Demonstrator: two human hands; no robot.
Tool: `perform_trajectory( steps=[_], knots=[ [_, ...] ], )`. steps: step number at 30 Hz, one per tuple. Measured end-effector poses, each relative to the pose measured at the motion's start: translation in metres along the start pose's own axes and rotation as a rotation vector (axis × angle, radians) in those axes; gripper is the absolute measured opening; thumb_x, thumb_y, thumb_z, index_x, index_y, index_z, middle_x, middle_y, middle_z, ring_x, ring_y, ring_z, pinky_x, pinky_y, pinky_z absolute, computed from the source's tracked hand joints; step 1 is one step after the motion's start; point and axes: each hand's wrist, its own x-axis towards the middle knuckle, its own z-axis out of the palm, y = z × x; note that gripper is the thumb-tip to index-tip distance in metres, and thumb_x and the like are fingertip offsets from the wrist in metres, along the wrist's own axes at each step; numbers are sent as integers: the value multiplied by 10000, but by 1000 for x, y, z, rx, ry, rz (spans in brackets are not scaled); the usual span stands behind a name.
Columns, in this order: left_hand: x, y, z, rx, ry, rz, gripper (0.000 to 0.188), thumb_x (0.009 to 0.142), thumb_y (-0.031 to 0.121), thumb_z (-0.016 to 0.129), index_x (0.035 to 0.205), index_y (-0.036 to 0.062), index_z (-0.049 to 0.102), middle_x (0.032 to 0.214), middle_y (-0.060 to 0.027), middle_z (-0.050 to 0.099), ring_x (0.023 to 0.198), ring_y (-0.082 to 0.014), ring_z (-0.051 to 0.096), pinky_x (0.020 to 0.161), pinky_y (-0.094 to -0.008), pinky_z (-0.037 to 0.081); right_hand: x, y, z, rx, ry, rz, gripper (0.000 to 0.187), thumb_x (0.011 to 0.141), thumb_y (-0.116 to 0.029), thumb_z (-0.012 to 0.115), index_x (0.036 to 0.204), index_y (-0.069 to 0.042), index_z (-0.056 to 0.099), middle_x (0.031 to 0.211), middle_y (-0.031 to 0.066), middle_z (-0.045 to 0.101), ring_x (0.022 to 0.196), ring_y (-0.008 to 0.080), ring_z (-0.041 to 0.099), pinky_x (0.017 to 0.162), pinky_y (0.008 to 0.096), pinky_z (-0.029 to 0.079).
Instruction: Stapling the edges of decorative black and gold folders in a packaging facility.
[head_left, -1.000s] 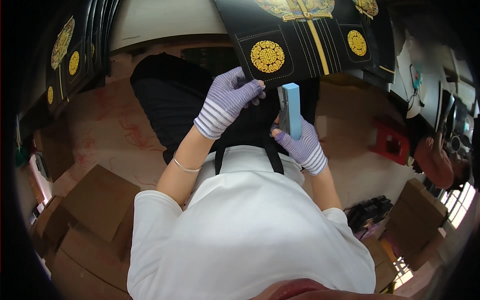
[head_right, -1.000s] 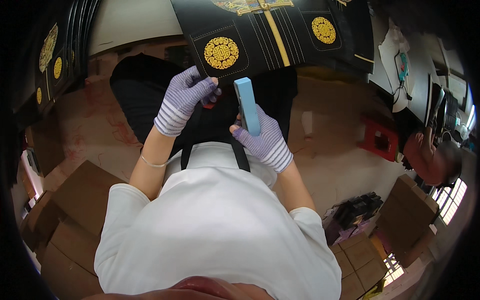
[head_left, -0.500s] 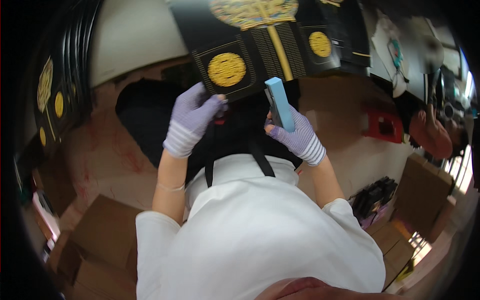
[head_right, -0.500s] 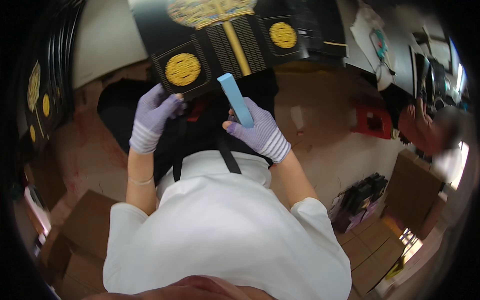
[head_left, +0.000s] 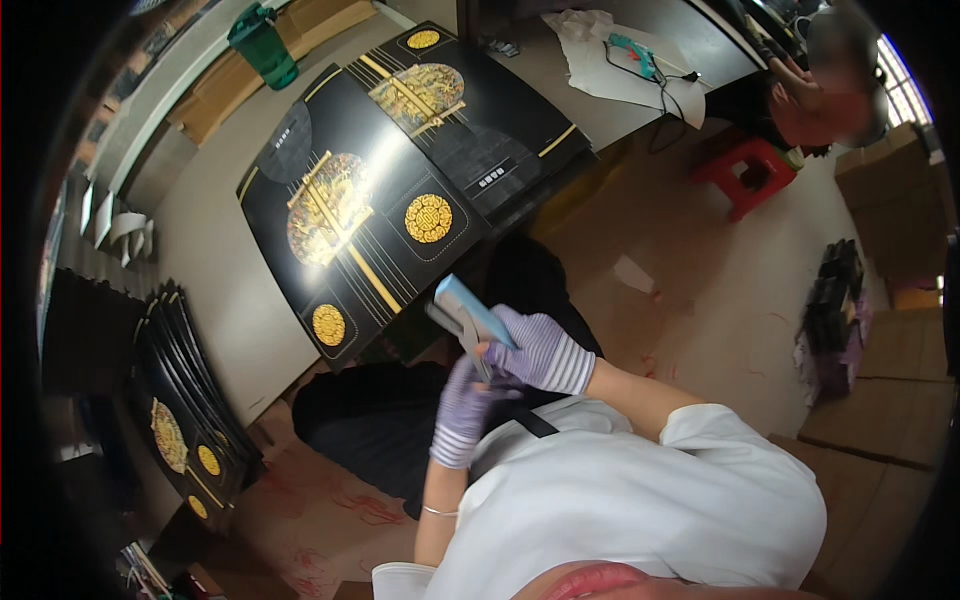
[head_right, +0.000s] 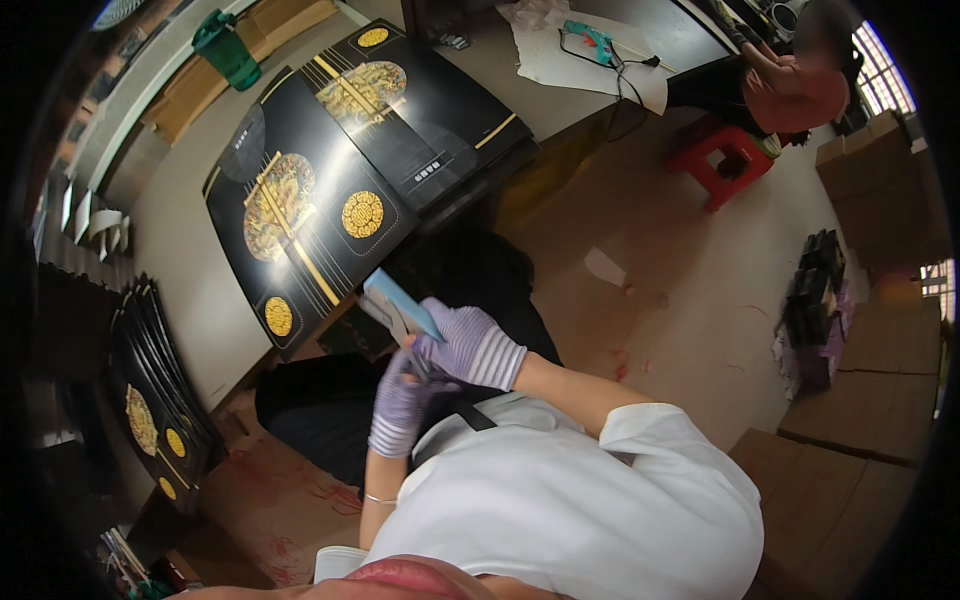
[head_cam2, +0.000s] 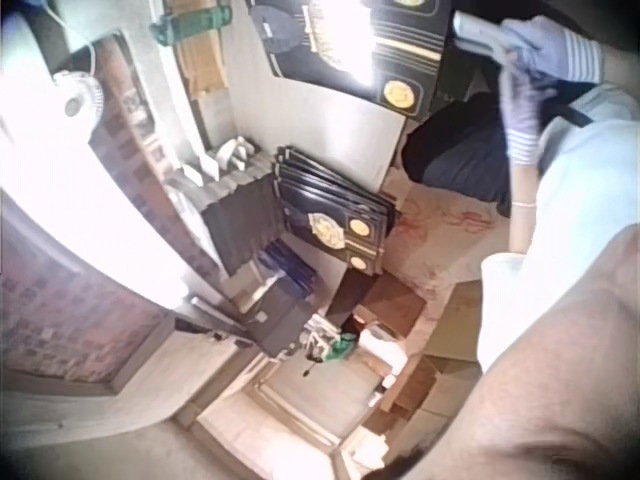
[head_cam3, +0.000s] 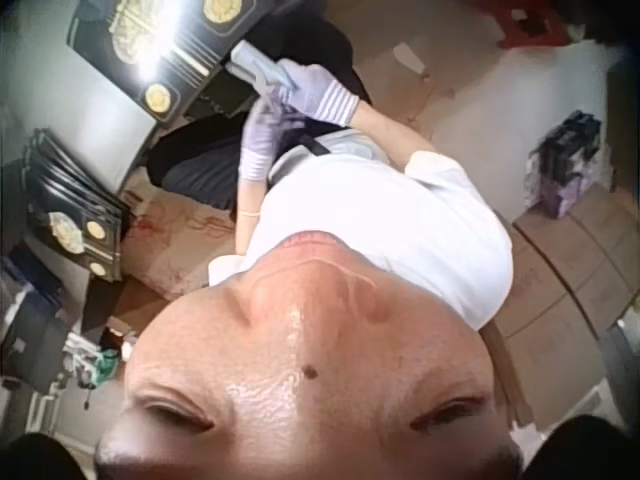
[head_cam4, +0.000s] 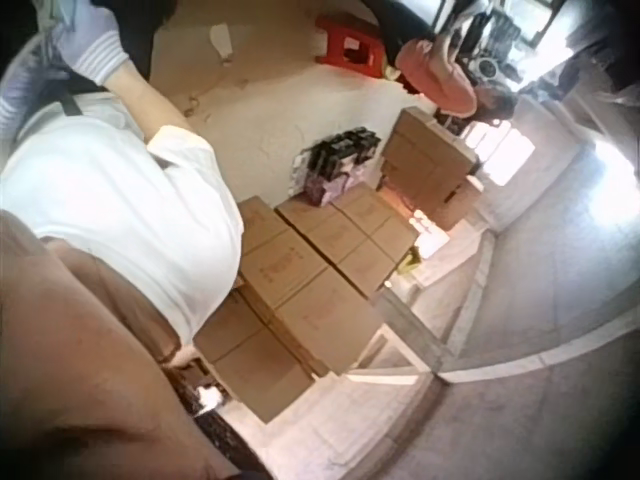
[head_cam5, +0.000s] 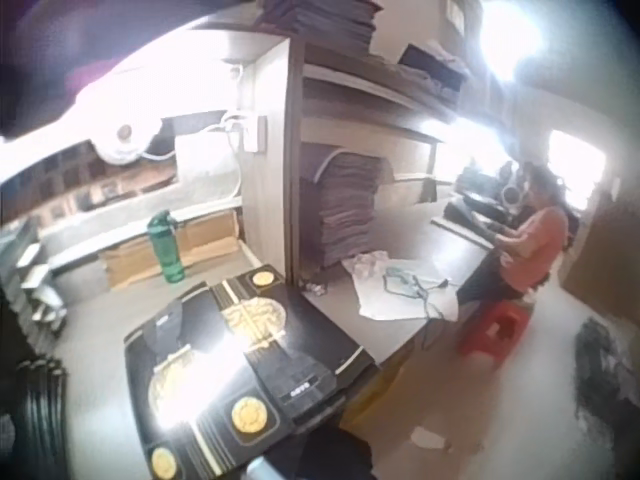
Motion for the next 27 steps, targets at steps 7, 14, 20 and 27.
perform_trajectory(
  steps=[7,14,20,27],
  knots=[
    [-26,-1,-11,590,-150,17,370,851,36,543,1213,30,464,917,-22,568,787,-91,523,716,-232,457,-30,3,-43,384,-400,78,418,870,-446,542,978,-43,518,648,99,591,577,179,606,539,281,475],
    [-17,97,-20,360,-110,275,513,799,83,648,1257,-5,434,784,-67,583,644,-109,555,608,-227,469,-85,15,-66,286,-405,60,457,869,-503,514,942,-54,554,581,55,536,455,133,523,452,258,430],
    [0,44,-9,358,-322,86,478,801,192,698,1189,7,488,1030,-77,583,928,-122,541,748,-239,469,-68,1,-25,494,-125,23,473,872,-524,484,940,-56,504,554,70,542,474,169,565,448,294,442],
    [21,53,41,1059,-14,39,225,764,137,684,869,-41,596,736,-140,636,627,-194,603,595,-268,470,-20,12,-62,-24,127,-227,573,779,-594,538,1020,-74,538,877,93,642,805,269,633,697,335,508]
  ],
)
